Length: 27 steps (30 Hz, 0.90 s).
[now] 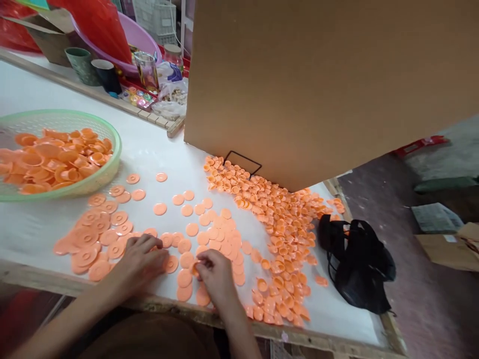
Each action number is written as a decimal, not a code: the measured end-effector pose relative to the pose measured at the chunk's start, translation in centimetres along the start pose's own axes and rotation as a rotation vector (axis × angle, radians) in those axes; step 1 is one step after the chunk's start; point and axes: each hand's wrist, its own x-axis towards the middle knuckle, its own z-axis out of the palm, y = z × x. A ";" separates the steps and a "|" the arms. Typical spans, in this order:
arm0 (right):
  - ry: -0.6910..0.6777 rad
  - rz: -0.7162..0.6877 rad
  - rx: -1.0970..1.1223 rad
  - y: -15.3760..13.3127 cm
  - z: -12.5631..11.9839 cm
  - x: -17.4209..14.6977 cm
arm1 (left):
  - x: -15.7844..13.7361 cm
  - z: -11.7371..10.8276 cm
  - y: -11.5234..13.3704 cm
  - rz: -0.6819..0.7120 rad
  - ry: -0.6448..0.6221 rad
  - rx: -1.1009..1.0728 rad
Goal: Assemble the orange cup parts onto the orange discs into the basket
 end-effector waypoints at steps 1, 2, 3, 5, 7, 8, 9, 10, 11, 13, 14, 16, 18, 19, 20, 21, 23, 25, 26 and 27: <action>-0.021 -0.025 -0.017 -0.4 1.6 0.5 | 0.0 0.4 0.5 -0.003 -0.015 -0.011; -0.032 -0.053 -0.055 -0.7 3.1 0.9 | 0.0 0.8 0.8 -0.005 -0.021 -0.027; -0.031 -0.081 -0.107 -0.7 4.2 1.3 | 0.0 1.1 1.0 -0.005 -0.018 -0.043; -0.014 -0.127 -0.213 -0.3 5.8 1.6 | 0.0 1.4 1.0 0.002 0.005 -0.068; -0.001 -0.151 -0.285 0.1 6.4 1.6 | -0.1 1.2 0.9 0.012 0.015 -0.083; 0.006 -0.154 -0.310 0.2 6.6 1.5 | -0.1 1.1 0.9 0.016 0.010 -0.091; 0.012 -0.156 -0.335 0.3 6.7 1.5 | -0.1 0.9 0.9 0.014 0.001 -0.102; 0.017 -0.162 -0.362 0.3 6.7 1.4 | -0.1 0.6 0.9 0.006 -0.011 -0.119; 0.019 -0.170 -0.388 0.3 6.8 1.3 | -0.1 0.4 0.9 -0.010 -0.026 -0.150; 0.019 -0.193 -0.432 0.1 6.9 1.2 | 0.1 0.2 1.3 -0.099 -0.065 -0.262; 0.020 -0.206 -0.453 0.0 7.0 1.2 | 0.3 0.3 1.5 -0.175 -0.101 -0.336; 0.026 -0.225 -0.492 -0.2 7.1 1.1 | 0.7 0.7 2.1 -0.355 -0.173 -0.468; 0.032 -0.226 -0.523 -0.4 7.1 1.1 | 1.1 1.3 2.5 -0.496 -0.212 -0.519; 0.032 -0.227 -0.531 -0.5 7.1 1.0 | 1.2 1.6 2.7 -0.529 -0.209 -0.521; 0.034 -0.228 -0.535 -0.4 7.1 1.0 | 1.2 1.9 2.7 -0.543 -0.193 -0.520; 0.038 -0.230 -0.534 -0.3 7.1 0.9 | 1.1 2.1 2.6 -0.545 -0.175 -0.524; 0.043 -0.217 -0.494 0.1 7.4 0.9 | 1.0 2.5 2.3 -0.525 -0.152 -0.535; 0.049 -0.182 -0.406 0.6 8.0 0.9 | 0.9 2.9 2.0 -0.500 -0.148 -0.534; 0.057 -0.166 -0.356 0.9 8.3 0.9 | 0.9 3.1 2.0 -0.486 -0.152 -0.526; 0.057 -0.152 -0.305 1.0 8.4 0.9 | 0.9 3.2 2.2 -0.473 -0.151 -0.514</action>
